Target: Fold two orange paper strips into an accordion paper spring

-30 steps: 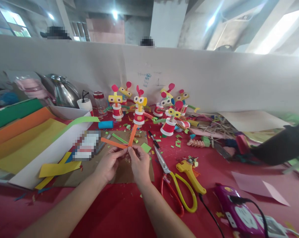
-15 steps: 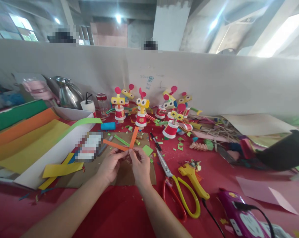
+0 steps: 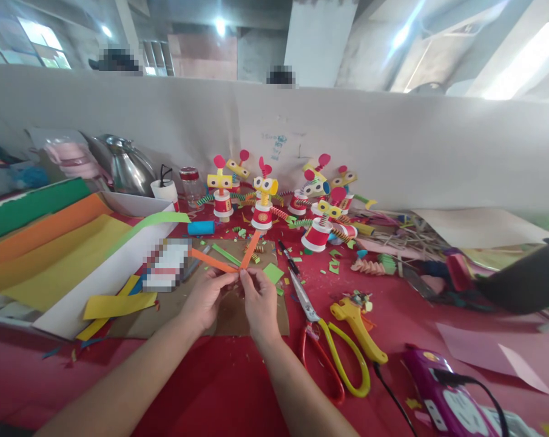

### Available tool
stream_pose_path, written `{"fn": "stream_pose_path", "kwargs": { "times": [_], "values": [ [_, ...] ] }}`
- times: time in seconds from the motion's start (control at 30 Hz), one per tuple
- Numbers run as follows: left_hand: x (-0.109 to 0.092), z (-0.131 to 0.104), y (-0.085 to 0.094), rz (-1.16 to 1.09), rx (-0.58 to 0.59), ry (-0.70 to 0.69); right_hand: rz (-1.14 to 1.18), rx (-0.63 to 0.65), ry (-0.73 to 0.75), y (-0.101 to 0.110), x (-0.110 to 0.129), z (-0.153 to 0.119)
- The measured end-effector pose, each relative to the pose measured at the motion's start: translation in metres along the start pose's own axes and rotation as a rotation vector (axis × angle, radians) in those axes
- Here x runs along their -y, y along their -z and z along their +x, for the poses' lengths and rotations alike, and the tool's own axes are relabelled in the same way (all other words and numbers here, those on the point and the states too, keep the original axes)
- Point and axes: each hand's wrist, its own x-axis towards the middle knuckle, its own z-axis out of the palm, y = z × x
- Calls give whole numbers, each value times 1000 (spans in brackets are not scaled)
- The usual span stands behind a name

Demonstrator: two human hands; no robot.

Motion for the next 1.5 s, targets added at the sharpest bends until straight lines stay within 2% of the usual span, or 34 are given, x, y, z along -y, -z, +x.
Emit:
{"fn": "stream_pose_path", "kwargs": {
  "times": [0.3,0.6,0.77,1.03,1.5],
  "values": [
    [-1,3,3,-70,-62,1,89,62,-8,-4,3,-3],
    [-4,5,3,-133,-76,56,-67,53,108,1,-1,-2],
    [1,7,6,-197,-133,108,-138,26,137,2,-5,0],
    [9,5,4,-121,-72,-42,-135,26,128,0,-2,-3],
    [14,4,4,-30,-90,-116,-114,-1,92,1,-4,-2]
  ]
}}
